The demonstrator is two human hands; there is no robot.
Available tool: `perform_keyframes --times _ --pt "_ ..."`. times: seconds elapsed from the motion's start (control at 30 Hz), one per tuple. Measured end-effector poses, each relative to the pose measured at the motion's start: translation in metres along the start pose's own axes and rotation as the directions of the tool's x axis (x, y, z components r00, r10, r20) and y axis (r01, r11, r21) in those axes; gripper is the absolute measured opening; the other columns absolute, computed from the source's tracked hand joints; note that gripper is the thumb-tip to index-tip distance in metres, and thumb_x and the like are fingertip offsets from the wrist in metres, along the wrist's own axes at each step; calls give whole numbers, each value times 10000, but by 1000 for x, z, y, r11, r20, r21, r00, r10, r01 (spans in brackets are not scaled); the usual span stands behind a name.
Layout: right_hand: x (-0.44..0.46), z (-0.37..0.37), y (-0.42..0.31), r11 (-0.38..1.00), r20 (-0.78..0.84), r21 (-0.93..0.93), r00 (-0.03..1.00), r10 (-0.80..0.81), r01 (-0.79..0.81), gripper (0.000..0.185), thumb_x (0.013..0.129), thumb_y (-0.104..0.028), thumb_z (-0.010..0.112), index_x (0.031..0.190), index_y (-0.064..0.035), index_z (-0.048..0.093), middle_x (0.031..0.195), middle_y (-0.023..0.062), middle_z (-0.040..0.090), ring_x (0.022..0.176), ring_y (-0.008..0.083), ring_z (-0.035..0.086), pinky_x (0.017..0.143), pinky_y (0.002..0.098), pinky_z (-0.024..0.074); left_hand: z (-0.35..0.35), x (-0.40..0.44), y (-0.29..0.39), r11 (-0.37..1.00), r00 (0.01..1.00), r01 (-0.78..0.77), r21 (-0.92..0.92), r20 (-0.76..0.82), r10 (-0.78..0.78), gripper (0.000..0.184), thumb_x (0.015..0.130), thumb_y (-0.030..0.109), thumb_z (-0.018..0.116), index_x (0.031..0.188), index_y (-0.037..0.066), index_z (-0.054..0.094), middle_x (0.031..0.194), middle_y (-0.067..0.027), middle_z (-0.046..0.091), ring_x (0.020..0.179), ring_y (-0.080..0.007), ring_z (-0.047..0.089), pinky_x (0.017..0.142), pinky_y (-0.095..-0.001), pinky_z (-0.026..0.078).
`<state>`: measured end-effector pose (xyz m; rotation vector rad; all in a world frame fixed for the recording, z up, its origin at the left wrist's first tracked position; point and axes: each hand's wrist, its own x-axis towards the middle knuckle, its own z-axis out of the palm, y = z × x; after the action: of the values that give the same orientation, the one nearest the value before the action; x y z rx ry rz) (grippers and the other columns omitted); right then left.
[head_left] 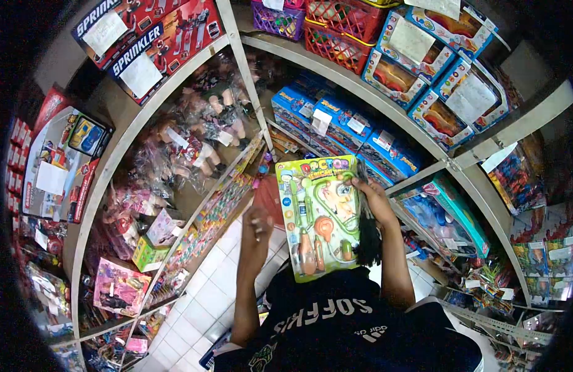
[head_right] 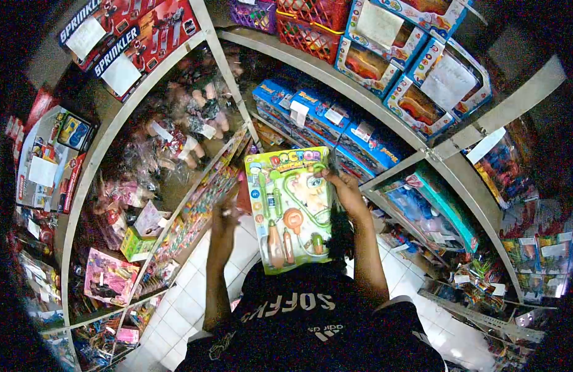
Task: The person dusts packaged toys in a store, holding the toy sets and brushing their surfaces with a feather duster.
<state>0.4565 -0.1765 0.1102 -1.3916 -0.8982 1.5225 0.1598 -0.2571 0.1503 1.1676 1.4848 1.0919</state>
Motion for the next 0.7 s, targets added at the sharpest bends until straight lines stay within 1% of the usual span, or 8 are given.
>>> perform_keyframes --times 0.03,0.1,0.2,0.3,0.4,0.47,0.6,0.7 --pt "2 -2 -1 998 1 -35 999 -46 46 294 914 -283 589 969 -15 699 893 51 681 780 120 611 753 250 464 8 -3 -42 988 986 139 -69 106 -132 438 969 289 532 1300 29 410 1100 -72 542 989 -152 532 817 -292 450" --pt "1 -3 -6 999 -31 -12 999 -37 37 297 915 -283 585 972 -14 699 895 53 680 780 121 608 757 248 463 27 -23 -14 974 965 164 -156 229 -126 456 1009 320 440 1301 -30 425 1179 -92 555 1064 -174 530 942 -306 415" --pt "2 3 -10 998 -74 -18 995 -63 62 317 919 -299 581 979 -12 703 888 51 674 766 117 594 752 239 454 47 -32 -39 881 942 327 -342 195 -274 410 1022 300 416 1208 -43 541 1138 -85 601 998 -139 548 921 -283 424" --pt "-2 11 -24 985 -60 -131 991 -119 110 371 926 -371 576 995 -33 711 819 30 648 744 99 570 716 240 444 46 -23 -33 941 969 210 -264 186 -164 392 1019 292 430 1164 -43 571 1022 -48 634 933 -104 552 859 -267 444" --pt "-15 3 -72 877 16 -478 997 71 -55 369 924 -418 578 933 -72 705 704 14 551 671 121 511 696 257 427 41 -12 -33 970 987 159 -187 39 -154 333 1018 260 438 1075 -19 610 889 10 609 805 -44 507 722 -223 436" --pt "5 -10 -49 691 86 -577 874 -479 436 415 908 -457 589 850 -55 672 682 18 513 628 134 475 629 261 399 33 -7 -44 989 996 60 -137 -59 -69 324 1016 263 443 1006 -10 617 794 33 567 701 -35 451 631 -209 395" --pt "-16 -7 -105 769 1 -618 979 -205 161 367 912 -361 623 797 -16 572 667 7 460 631 97 405 573 274 336 13 -12 -36 987 985 107 -118 -125 -122 332 1010 264 454 1070 -24 606 911 -27 616 858 -93 524 786 -255 425" --pt "-1 -14 -91 778 -15 -490 889 -457 392 336 921 -333 618 813 -16 586 684 -22 459 633 71 386 559 257 313 22 -18 -32 981 960 44 -188 -262 -94 351 1001 256 459 1122 -49 584 976 -47 621 926 -117 540 845 -270 427"
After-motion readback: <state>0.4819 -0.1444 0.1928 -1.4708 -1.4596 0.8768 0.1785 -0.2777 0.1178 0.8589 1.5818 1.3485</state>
